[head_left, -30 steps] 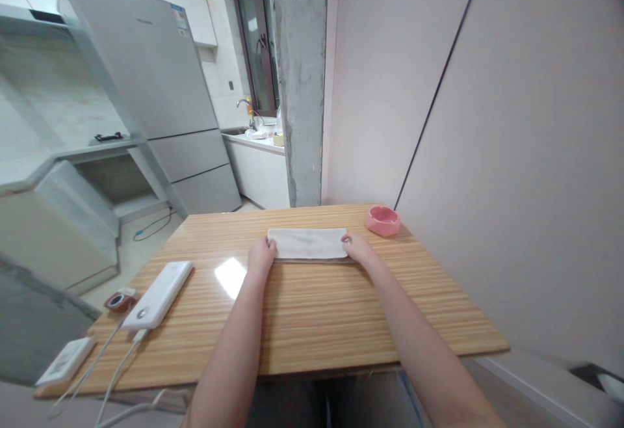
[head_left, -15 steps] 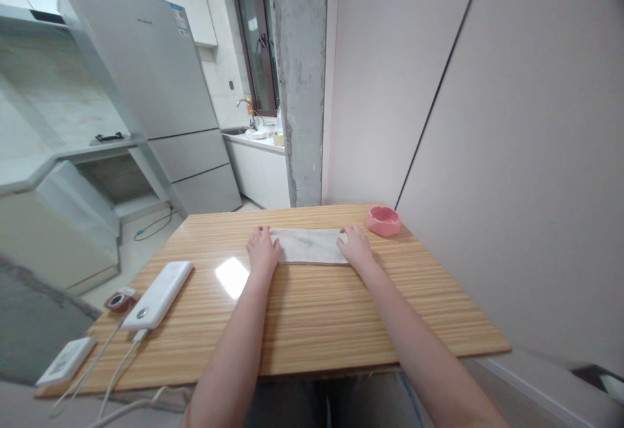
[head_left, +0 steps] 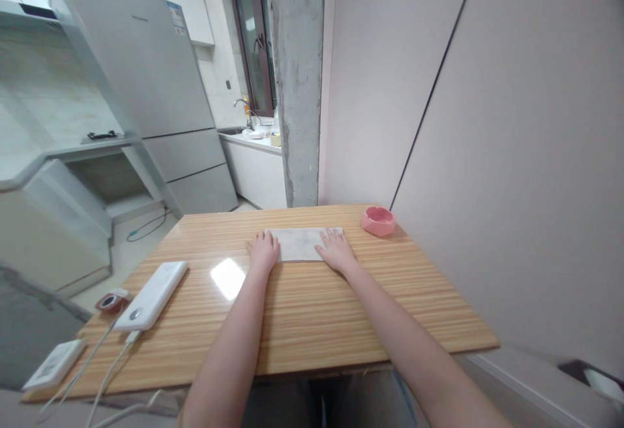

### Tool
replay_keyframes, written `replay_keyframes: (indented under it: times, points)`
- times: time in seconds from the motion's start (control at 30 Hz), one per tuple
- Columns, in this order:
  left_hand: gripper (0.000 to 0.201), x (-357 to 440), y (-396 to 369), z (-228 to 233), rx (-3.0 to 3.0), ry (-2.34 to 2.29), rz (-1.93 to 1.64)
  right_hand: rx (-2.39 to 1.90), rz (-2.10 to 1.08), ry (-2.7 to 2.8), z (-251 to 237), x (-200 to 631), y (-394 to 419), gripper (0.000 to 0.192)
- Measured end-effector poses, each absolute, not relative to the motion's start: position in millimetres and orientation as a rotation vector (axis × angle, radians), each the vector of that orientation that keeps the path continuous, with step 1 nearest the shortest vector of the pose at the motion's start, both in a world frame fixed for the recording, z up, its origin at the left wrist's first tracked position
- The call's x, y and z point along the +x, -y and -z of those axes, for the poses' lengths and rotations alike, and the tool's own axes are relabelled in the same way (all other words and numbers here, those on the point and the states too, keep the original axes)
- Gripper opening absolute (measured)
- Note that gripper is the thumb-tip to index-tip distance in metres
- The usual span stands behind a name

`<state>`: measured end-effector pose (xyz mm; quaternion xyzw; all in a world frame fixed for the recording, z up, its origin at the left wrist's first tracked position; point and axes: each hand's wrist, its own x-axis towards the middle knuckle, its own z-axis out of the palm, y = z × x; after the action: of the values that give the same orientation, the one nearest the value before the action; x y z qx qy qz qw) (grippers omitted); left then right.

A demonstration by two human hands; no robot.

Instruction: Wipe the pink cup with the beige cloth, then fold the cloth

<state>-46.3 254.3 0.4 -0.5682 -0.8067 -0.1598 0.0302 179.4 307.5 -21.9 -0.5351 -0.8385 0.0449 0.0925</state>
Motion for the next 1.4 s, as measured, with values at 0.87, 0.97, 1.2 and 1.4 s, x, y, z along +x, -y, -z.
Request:
replay_keyframes:
  times: [0.87, 0.97, 1.2, 1.4]
  points:
    - [0.024, -22.5, -267.3, -46.6, -1.732, 2.046, 1.747, -1.520, -0.310, 2.261, 17.2, 176.0, -309.2, 0.035]
    - [0.024, 11.4, -276.8, -42.4, -2.131, 1.952, 1.424, -1.478, -0.317, 2.285, 16.2, 179.1, -310.8, 0.037]
    - [0.023, 54.7, -275.0, 1.7, -2.343, 2.089, 1.149, -1.388, -0.343, 2.361, 13.6, 184.5, -315.3, 0.039]
    - [0.022, 56.0, -270.1, -1.3, -2.426, 2.013, 1.206, -1.352, -0.370, 2.292, 17.6, 185.1, -320.0, 0.034]
